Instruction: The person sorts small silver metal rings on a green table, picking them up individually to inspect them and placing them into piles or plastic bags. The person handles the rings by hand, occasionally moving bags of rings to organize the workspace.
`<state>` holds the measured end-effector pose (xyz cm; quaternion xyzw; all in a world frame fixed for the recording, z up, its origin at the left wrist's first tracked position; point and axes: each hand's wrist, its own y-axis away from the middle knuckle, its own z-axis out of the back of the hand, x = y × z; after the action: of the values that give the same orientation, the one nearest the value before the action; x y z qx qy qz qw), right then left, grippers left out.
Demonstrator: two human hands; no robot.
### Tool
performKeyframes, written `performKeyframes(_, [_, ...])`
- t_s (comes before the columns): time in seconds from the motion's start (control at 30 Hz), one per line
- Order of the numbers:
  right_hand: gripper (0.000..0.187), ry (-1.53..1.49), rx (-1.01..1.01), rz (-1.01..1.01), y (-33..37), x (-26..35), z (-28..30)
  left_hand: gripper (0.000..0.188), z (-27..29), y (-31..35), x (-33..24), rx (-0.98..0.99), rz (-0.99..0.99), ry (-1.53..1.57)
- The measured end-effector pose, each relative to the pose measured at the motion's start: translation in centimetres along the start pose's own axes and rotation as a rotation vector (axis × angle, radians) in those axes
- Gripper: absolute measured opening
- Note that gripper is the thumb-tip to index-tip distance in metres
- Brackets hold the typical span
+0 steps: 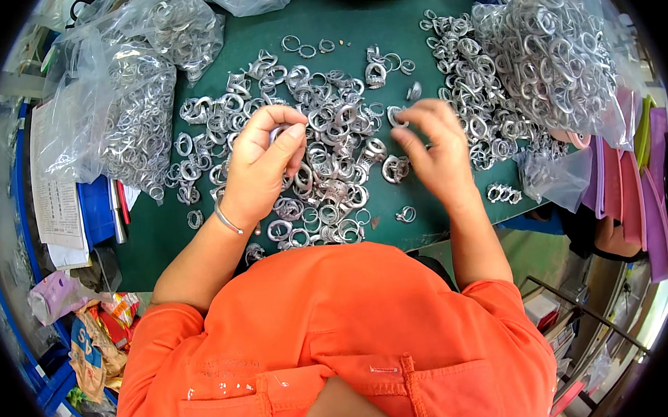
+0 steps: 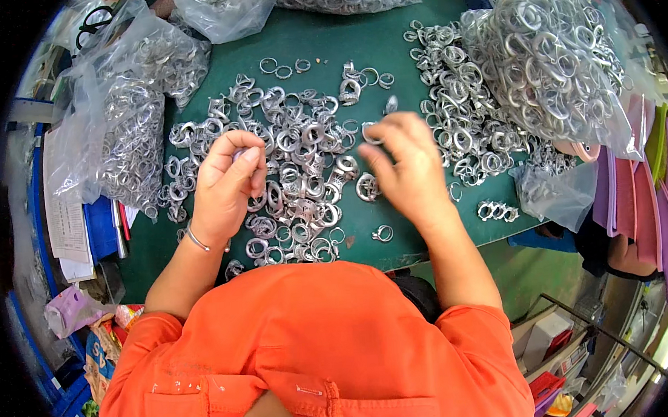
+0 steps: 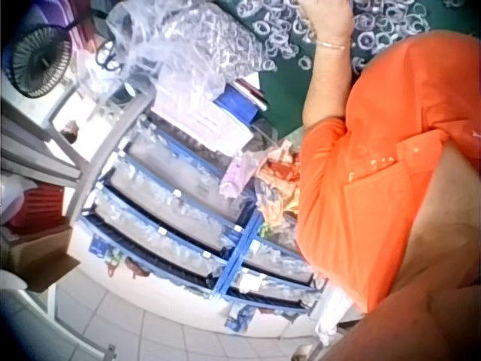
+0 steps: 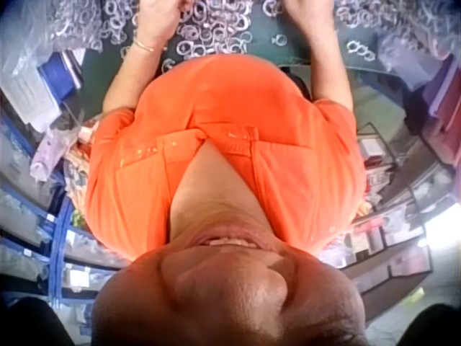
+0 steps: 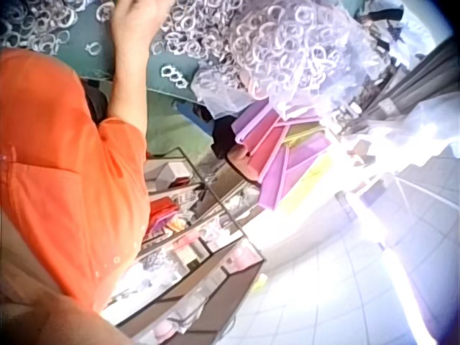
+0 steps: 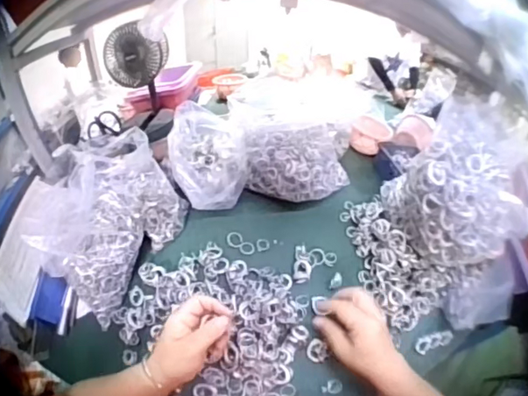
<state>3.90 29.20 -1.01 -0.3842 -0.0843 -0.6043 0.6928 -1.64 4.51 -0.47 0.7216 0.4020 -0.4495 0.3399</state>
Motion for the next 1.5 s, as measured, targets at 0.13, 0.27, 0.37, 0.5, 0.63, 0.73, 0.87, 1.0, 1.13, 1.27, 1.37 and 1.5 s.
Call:
performKeyframes(0.13, [0.018,0.015,0.251,-0.014,0.9,0.8,-1.1,0.017,-0.1,0.2,-0.2,0.001,-0.041,-0.162])
performKeyframes(0.27, [0.014,-0.641,0.021,-0.214,0.7,1.4,-1.0,0.019,-0.1,0.2,-0.1,-0.024,-0.253,-0.502])
performKeyframes(0.37, [0.016,-0.349,0.074,-0.132,-0.2,1.3,-0.6,0.020,0.0,0.2,-0.1,-0.005,-0.323,-0.665])
performKeyframes(0.5, [0.026,-0.064,0.088,-0.272,-1.3,1.6,-0.6,0.025,-0.1,-0.8,0.3,0.071,-0.561,-1.058])
performKeyframes(0.63, [0.030,-0.231,0.028,-0.120,-2.5,2.7,-2.5,0.023,-0.2,-2.0,0.9,0.059,-0.619,-1.272])
performKeyframes(0.73, [0.024,-0.287,0.127,-0.132,-3.1,2.5,-3.1,0.020,0.0,-2.3,0.5,0.075,-0.576,-1.261])
performKeyframes(0.87, [0.024,-1.205,0.027,-0.479,-4.1,3.3,-0.9,0.013,1.6,-1.8,-0.5,0.087,-0.494,-0.921])
performKeyframes(1.0, [0.022,-0.296,0.229,-0.362,-4.5,0.3,-1.2,0.011,1.5,-1.2,-2.8,-0.154,-0.044,-0.544])
performKeyframes(1.13, [0.022,-0.697,0.233,-0.536,-3.6,2.2,-1.1,0.013,2.8,-1.2,-3.1,-0.049,0.042,-0.625])
performKeyframes(1.27, [0.027,0.091,0.063,0.192,-3.9,1.9,-2.2,0.013,4.0,-1.8,-3.1,-0.159,-0.128,-0.810])
performKeyframes(1.37, [0.033,-0.061,0.294,0.373,-3.1,4.8,-2.9,0.014,4.8,-1.5,-3.4,-0.131,-0.091,-0.895])
performKeyframes(1.5, [0.040,0.154,0.416,0.458,-1.2,4.4,-4.1,0.016,4.9,-0.4,-2.8,-0.233,-0.103,-0.472])
